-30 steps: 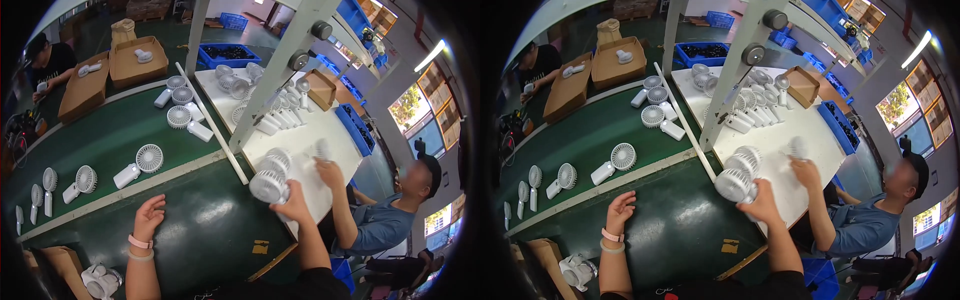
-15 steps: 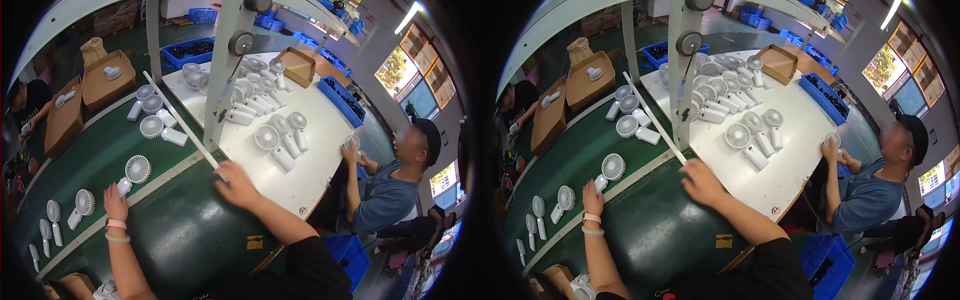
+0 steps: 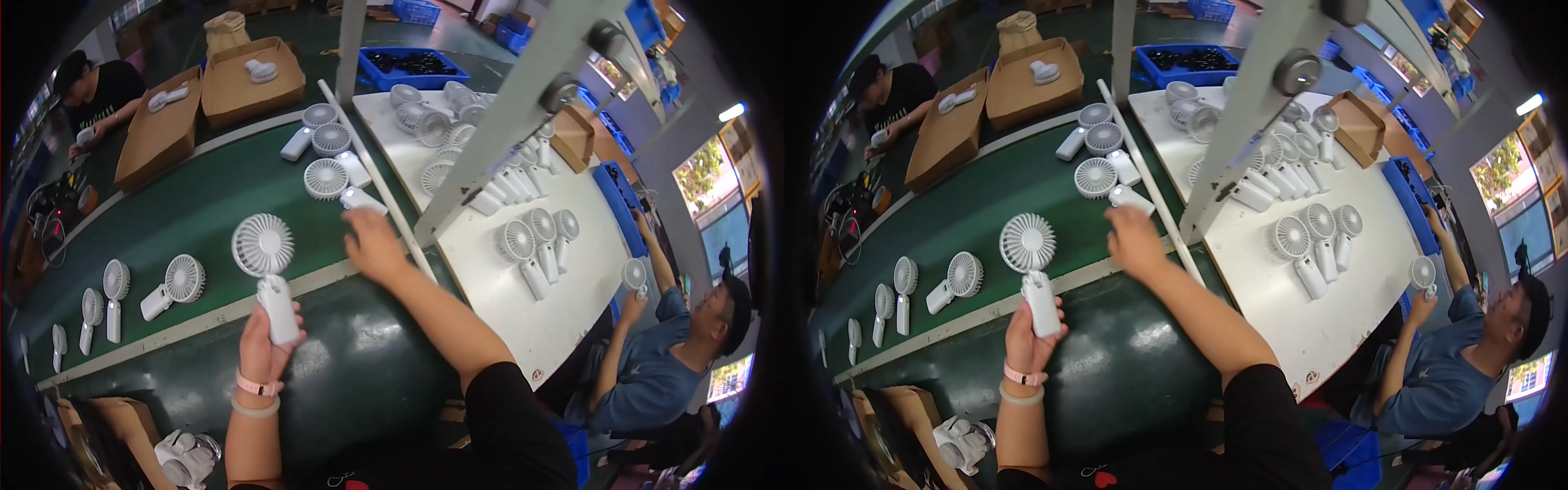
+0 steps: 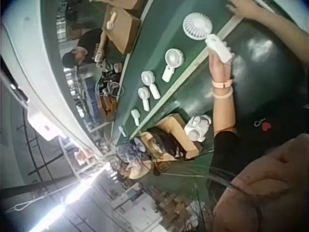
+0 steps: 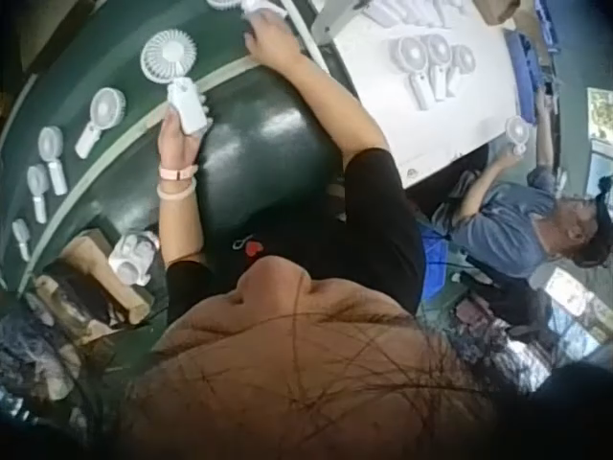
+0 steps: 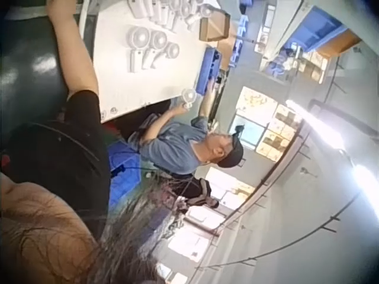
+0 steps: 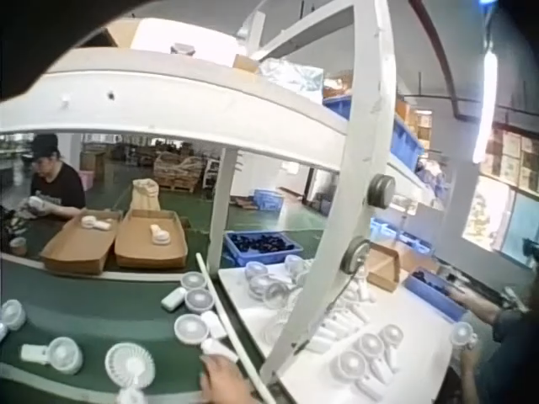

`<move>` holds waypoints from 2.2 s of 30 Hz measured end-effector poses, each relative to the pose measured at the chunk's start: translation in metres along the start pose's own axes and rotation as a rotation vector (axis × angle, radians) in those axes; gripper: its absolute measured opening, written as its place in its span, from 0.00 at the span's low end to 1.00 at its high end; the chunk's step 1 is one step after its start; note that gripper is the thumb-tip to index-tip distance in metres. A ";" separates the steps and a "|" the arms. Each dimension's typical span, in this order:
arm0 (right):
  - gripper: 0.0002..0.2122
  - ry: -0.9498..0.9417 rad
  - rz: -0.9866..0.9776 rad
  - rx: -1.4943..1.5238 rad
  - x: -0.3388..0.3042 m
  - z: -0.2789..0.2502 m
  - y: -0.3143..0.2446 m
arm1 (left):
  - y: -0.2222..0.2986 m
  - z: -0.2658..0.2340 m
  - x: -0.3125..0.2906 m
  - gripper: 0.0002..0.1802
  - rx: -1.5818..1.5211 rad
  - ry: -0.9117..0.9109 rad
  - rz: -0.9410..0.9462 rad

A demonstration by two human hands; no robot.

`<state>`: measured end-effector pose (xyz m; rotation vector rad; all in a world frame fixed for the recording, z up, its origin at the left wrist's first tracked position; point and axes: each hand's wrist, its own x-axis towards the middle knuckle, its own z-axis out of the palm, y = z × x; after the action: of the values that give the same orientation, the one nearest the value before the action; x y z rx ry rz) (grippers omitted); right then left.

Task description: Checking and sorting small white portable fans on an electronics assembly line.

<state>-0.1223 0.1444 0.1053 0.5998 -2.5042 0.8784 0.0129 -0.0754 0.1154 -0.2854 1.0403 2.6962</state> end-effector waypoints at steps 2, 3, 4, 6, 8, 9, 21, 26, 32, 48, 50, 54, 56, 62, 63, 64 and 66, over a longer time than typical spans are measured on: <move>0.22 -0.059 0.175 -0.210 0.028 0.006 0.019 | -0.008 -0.001 -0.017 0.21 -0.262 -0.089 -0.097; 0.26 -0.068 0.196 -0.423 0.031 0.015 0.029 | -0.012 -0.003 -0.022 0.21 -0.325 -0.109 -0.114; 0.28 -0.141 0.174 -0.525 0.034 0.021 0.029 | -0.013 -0.006 -0.027 0.21 -0.385 -0.125 -0.124; 0.29 -0.279 0.204 -0.636 0.037 0.029 0.020 | -0.017 -0.016 -0.032 0.22 -0.456 -0.173 -0.123; 0.27 -0.281 0.335 -0.327 0.033 0.033 0.015 | -0.018 -0.017 -0.032 0.22 -0.424 -0.185 -0.108; 0.26 -0.229 0.364 -0.137 0.026 0.037 0.018 | -0.019 -0.017 -0.032 0.22 -0.433 -0.175 -0.102; 0.27 -0.486 0.710 2.308 -0.078 0.008 -0.084 | -0.018 -0.022 -0.043 0.33 0.161 -0.064 0.081; 0.29 -0.554 0.610 2.193 -0.078 0.019 -0.079 | -0.030 -0.022 -0.038 0.28 0.330 0.054 0.130; 0.28 -0.561 0.632 2.089 -0.079 0.027 -0.079 | -0.024 -0.025 -0.035 0.24 0.210 0.007 0.139; 0.28 -0.602 0.599 2.098 -0.080 0.030 -0.081 | -0.027 -0.026 -0.035 0.25 0.158 0.010 0.232; 0.28 -0.630 0.562 2.103 -0.080 0.032 -0.080 | -0.026 -0.026 -0.035 0.25 0.160 0.016 0.238; 0.29 -0.624 0.590 2.090 -0.082 0.029 -0.081 | -0.026 -0.024 -0.035 0.26 0.167 0.060 0.250; 0.29 -0.621 0.601 2.083 -0.079 0.027 -0.082 | -0.025 -0.022 -0.034 0.27 0.157 0.057 0.245; 0.32 -0.604 0.702 2.085 -0.074 0.028 -0.086 | -0.026 -0.022 -0.031 0.24 0.145 0.139 0.322; 0.30 -0.619 0.704 2.065 -0.074 0.029 -0.083 | -0.025 -0.021 -0.032 0.24 0.110 0.163 0.310; 0.27 -0.539 0.726 2.014 -0.076 0.028 -0.084 | -0.023 -0.017 -0.033 0.25 0.076 0.187 0.299; 0.22 -0.403 0.624 2.051 -0.076 0.029 -0.091 | -0.023 -0.018 -0.035 0.32 0.038 0.177 0.278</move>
<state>-0.0202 0.0804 0.0892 0.3853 -0.9588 3.6299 0.0547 -0.0764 0.0965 -0.4065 1.2648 2.9349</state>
